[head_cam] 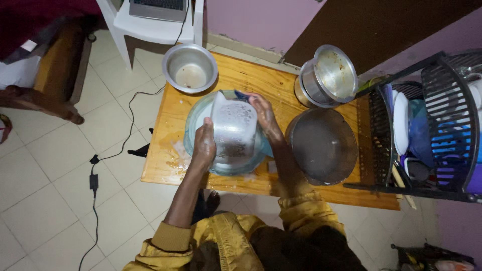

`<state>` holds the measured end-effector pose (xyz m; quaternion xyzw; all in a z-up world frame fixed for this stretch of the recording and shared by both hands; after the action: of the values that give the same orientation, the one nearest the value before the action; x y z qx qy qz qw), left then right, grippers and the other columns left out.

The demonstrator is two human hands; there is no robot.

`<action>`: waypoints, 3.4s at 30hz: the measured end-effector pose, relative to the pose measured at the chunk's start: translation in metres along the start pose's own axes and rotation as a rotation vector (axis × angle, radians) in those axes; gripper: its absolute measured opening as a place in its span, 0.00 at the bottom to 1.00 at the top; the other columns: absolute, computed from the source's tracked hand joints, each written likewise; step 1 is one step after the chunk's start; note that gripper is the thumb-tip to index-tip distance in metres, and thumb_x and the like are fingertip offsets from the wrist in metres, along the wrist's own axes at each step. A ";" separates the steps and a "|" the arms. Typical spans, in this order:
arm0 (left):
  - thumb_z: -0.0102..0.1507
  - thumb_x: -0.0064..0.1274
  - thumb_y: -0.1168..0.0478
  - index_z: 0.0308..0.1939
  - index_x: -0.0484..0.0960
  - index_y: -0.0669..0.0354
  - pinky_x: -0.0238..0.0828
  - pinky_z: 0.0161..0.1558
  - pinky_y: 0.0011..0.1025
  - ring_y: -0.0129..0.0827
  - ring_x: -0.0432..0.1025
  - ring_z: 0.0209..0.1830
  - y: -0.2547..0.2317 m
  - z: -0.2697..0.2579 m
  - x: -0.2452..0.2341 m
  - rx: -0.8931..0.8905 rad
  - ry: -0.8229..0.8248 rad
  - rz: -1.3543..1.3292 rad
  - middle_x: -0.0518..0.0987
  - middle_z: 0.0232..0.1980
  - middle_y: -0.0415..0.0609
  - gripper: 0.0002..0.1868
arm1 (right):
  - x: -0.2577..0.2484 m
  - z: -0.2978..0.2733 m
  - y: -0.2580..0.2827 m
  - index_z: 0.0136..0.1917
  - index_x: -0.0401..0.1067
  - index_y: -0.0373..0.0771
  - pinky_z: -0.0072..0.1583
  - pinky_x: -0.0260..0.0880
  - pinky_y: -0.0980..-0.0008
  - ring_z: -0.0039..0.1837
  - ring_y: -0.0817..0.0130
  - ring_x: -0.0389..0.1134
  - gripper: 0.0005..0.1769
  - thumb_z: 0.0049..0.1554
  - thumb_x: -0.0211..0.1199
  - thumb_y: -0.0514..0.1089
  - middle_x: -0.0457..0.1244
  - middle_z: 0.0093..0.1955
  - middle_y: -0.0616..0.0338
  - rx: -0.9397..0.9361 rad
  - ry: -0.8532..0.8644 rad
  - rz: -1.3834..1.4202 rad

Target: The person washes a pot in a basin filled with soapy water, scrubbing both the interior and exterior surfaces by hand.

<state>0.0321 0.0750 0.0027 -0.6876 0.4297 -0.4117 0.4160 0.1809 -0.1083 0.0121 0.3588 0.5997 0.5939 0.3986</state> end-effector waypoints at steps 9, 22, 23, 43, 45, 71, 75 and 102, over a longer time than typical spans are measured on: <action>0.76 0.23 0.35 0.38 0.75 0.68 0.65 0.39 0.38 0.32 0.63 0.35 0.019 0.001 0.022 0.186 -0.023 0.187 0.71 0.32 0.50 0.39 | 0.106 -0.049 0.099 0.69 0.68 0.37 0.73 0.51 0.40 0.72 0.45 0.60 0.25 0.61 0.60 0.48 0.63 0.71 0.49 -0.405 0.008 -1.361; 0.72 0.26 0.32 0.32 0.76 0.61 0.64 0.22 0.32 0.27 0.65 0.19 0.023 0.007 0.032 0.096 0.018 -0.026 0.69 0.22 0.40 0.38 | 0.120 -0.138 0.122 0.68 0.70 0.36 0.75 0.52 0.38 0.77 0.40 0.58 0.21 0.64 0.60 0.45 0.61 0.73 0.43 -0.561 -0.040 -1.204; 0.74 0.28 0.33 0.30 0.75 0.63 0.64 0.24 0.31 0.28 0.66 0.21 0.019 0.007 0.035 0.149 0.028 -0.029 0.70 0.22 0.41 0.39 | 0.116 -0.124 0.113 0.68 0.72 0.42 0.77 0.47 0.35 0.78 0.42 0.56 0.18 0.66 0.58 0.45 0.63 0.72 0.45 -0.472 -0.032 -1.184; 0.73 0.41 0.36 0.27 0.69 0.61 0.55 0.29 0.31 0.23 0.56 0.28 -0.004 -0.032 0.032 0.411 0.128 0.157 0.61 0.24 0.38 0.33 | 0.031 0.012 0.036 0.56 0.65 0.35 0.51 0.67 0.42 0.52 0.31 0.68 0.18 0.61 0.56 0.52 0.67 0.49 0.35 0.089 -0.045 -0.926; 0.74 0.40 0.35 0.28 0.69 0.62 0.56 0.30 0.32 0.23 0.56 0.28 -0.009 -0.030 0.033 0.447 0.114 0.161 0.62 0.25 0.38 0.35 | 0.059 -0.026 0.063 0.60 0.68 0.33 0.61 0.68 0.44 0.60 0.35 0.67 0.19 0.60 0.57 0.47 0.66 0.56 0.35 -0.219 -0.171 -1.100; 0.73 0.40 0.47 0.25 0.69 0.62 0.51 0.23 0.32 0.23 0.54 0.21 -0.017 -0.046 0.023 0.192 0.177 0.080 0.61 0.20 0.37 0.27 | -0.024 -0.019 0.007 0.68 0.69 0.34 0.65 0.65 0.50 0.63 0.49 0.64 0.24 0.68 0.50 0.52 0.64 0.64 0.46 -0.223 0.015 -0.163; 0.73 0.41 0.48 0.27 0.71 0.62 0.53 0.27 0.29 0.20 0.56 0.26 -0.029 -0.048 0.009 0.271 0.185 0.022 0.64 0.24 0.34 0.26 | -0.076 -0.031 -0.140 0.68 0.73 0.32 0.47 0.72 0.58 0.48 0.59 0.68 0.27 0.68 0.52 0.55 0.67 0.54 0.48 0.498 -0.137 0.260; 0.72 0.40 0.46 0.28 0.77 0.61 0.62 0.28 0.44 0.41 0.66 0.18 -0.047 -0.017 0.031 0.537 0.120 0.643 0.70 0.18 0.52 0.26 | 0.047 -0.135 -0.011 0.78 0.55 0.39 0.73 0.61 0.58 0.73 0.63 0.62 0.37 0.66 0.45 0.64 0.58 0.75 0.53 0.169 -0.199 0.610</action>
<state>0.0371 0.0560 0.0575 -0.3604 0.5234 -0.3975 0.6620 0.0397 -0.1234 -0.0048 0.6101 0.4698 0.5960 0.2278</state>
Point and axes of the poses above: each hand's wrist, its own z-axis towards the middle knuckle, its own x-axis out of the palm, y = z × x, the point moved 8 cm from there along z, towards the middle knuckle
